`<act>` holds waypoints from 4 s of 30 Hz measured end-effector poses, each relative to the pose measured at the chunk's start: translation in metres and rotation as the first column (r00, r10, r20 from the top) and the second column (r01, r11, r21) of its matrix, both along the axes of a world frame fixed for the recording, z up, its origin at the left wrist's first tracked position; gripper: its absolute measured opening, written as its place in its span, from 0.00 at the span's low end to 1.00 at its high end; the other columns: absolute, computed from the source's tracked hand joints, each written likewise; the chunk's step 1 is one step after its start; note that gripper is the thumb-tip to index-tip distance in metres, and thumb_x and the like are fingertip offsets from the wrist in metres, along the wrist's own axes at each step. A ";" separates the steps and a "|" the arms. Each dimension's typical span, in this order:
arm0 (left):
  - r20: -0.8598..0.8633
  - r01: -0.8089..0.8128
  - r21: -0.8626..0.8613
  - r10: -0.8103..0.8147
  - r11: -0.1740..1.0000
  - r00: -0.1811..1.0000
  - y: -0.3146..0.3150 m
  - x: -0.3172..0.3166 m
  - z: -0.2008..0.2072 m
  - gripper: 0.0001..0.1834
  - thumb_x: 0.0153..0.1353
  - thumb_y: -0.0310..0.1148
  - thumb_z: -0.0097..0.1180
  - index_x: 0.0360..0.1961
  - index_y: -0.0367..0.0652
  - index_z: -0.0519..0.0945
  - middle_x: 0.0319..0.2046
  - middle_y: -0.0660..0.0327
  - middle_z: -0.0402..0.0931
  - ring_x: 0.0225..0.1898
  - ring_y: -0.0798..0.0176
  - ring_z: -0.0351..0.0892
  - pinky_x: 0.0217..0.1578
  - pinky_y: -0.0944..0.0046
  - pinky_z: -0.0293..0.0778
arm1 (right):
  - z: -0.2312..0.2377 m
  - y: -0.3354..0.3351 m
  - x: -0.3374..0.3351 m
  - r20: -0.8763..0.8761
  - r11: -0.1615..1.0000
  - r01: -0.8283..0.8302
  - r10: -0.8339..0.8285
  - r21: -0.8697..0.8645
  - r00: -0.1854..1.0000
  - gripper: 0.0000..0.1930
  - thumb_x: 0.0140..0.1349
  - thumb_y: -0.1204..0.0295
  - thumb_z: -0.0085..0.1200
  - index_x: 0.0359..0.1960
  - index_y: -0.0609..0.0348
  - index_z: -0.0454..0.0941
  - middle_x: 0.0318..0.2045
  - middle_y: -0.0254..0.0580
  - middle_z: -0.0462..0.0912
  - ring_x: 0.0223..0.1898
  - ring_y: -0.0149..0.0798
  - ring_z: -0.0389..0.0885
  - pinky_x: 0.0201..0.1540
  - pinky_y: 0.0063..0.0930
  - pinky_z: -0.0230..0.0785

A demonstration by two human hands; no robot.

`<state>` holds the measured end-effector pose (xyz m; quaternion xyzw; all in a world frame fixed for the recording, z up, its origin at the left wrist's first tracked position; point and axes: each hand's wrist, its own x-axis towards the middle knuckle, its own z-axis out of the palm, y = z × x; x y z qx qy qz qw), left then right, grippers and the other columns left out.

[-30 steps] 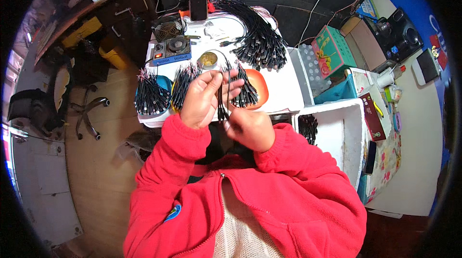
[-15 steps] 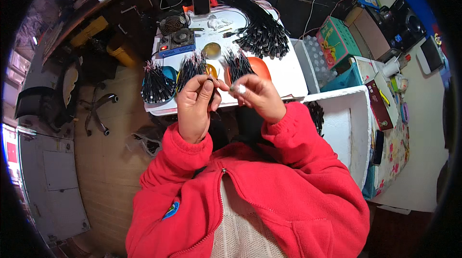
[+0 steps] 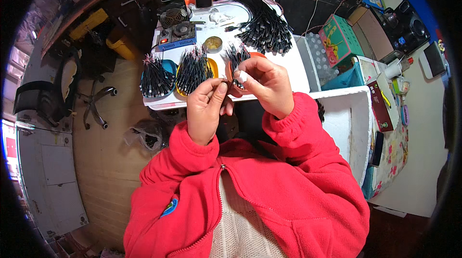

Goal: The person repeatedly strips the ends of black wires, applies solder to the exposed strands, and places the finished wires into a tray. The process is repeated for multiple wires throughout the clip.

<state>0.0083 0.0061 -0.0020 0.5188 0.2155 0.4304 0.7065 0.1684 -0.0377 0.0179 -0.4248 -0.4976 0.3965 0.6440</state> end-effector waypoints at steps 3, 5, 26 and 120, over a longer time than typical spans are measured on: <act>0.024 0.024 -0.058 -0.023 0.998 0.999 -0.003 0.001 0.000 0.10 0.70 0.31 0.48 0.44 0.34 0.76 0.30 0.57 0.81 0.19 0.74 0.70 0.19 0.77 0.63 | 0.000 0.001 -0.001 0.076 1.000 0.006 -0.005 -0.015 0.997 0.06 0.62 0.78 0.57 0.38 0.67 0.77 0.30 0.33 0.79 0.30 0.21 0.76 0.32 0.16 0.70; 0.026 0.012 -0.093 -0.009 0.996 1.000 -0.003 0.000 0.000 0.10 0.69 0.31 0.49 0.44 0.34 0.77 0.28 0.59 0.80 0.19 0.76 0.68 0.19 0.78 0.61 | -0.002 0.002 -0.003 0.096 1.000 -0.011 0.012 -0.009 0.995 0.06 0.64 0.77 0.56 0.40 0.65 0.75 0.32 0.35 0.80 0.32 0.24 0.77 0.36 0.16 0.71; 0.057 0.170 -0.147 -0.163 0.975 0.985 0.012 -0.002 -0.017 0.09 0.68 0.29 0.51 0.42 0.34 0.78 0.26 0.61 0.78 0.19 0.79 0.64 0.20 0.79 0.59 | -0.020 0.003 -0.002 -0.183 0.979 -0.195 0.182 -0.055 0.966 0.05 0.65 0.77 0.53 0.40 0.65 0.71 0.31 0.39 0.78 0.30 0.31 0.79 0.34 0.24 0.72; -0.446 0.253 0.566 0.034 0.785 0.894 -0.005 -0.024 -0.013 0.06 0.56 0.19 0.58 0.37 0.30 0.81 0.24 0.57 0.79 0.24 0.69 0.79 0.25 0.71 0.74 | -0.021 -0.052 0.005 0.835 0.963 0.014 -0.240 0.268 0.495 0.11 0.49 0.79 0.63 0.34 0.62 0.76 0.32 0.41 0.78 0.34 0.44 0.77 0.37 0.31 0.70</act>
